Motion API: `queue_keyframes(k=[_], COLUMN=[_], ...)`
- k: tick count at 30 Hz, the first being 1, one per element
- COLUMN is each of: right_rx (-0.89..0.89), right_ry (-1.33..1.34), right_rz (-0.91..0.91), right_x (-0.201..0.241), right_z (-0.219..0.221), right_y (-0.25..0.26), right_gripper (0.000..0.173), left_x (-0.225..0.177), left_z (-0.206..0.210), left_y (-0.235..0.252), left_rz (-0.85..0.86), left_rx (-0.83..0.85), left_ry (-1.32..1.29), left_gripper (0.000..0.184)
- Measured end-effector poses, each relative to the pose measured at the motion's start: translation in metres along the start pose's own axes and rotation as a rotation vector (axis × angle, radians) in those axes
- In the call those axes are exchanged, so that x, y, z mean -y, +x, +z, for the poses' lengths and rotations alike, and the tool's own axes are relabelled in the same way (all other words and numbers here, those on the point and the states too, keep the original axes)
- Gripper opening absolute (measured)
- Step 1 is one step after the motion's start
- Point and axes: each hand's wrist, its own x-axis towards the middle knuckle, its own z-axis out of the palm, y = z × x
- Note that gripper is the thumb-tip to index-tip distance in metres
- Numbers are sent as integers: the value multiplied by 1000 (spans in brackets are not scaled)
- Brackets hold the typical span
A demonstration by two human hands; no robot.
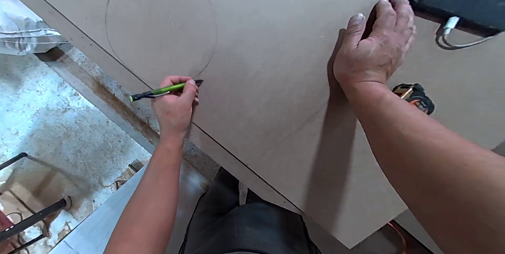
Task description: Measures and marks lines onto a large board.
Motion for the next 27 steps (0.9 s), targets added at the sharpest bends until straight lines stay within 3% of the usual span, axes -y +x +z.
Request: queue_keyframes(k=[4,12,21,27], right_rx=[-1,8,32,42], right_ry=[-7,-16,-50,-69], right_rz=[12,23,61,90], right_x=[0,2,4,8], right_z=[0,-1,-1,-1], right_y=[0,1,2,4], right_gripper=[68,68,70,72], left_x=[1,9,8,18], left_z=[-1,-4,-5,-1], left_y=[-6,-72,-56,-90], left_rz=[8,-30,15,61], left_rx=[8,63,60,132], left_ry=[29,33,38,79], left_gripper=[8,11,11,12])
